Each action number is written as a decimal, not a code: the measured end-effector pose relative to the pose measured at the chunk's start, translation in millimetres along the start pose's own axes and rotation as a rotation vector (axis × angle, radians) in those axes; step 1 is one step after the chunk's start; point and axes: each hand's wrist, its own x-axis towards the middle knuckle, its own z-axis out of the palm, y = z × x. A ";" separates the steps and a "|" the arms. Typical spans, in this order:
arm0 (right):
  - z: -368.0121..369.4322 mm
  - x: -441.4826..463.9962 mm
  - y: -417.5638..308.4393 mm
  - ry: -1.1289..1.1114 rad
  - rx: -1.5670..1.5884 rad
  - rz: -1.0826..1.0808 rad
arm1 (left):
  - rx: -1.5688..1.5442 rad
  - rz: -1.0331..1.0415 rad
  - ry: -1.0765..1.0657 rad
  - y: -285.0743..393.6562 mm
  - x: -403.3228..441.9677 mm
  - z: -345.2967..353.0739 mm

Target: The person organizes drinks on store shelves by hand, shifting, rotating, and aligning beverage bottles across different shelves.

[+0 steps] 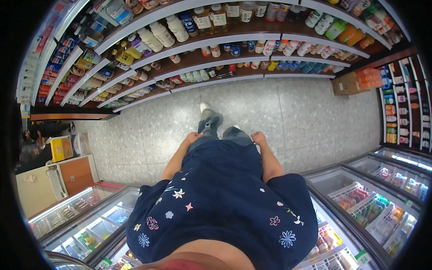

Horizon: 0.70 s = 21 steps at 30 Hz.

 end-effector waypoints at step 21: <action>4.2 -5.3 -6.1 -0.012 -0.057 -0.011 | -0.159 0.081 0.096 -21.0 7.5 5.4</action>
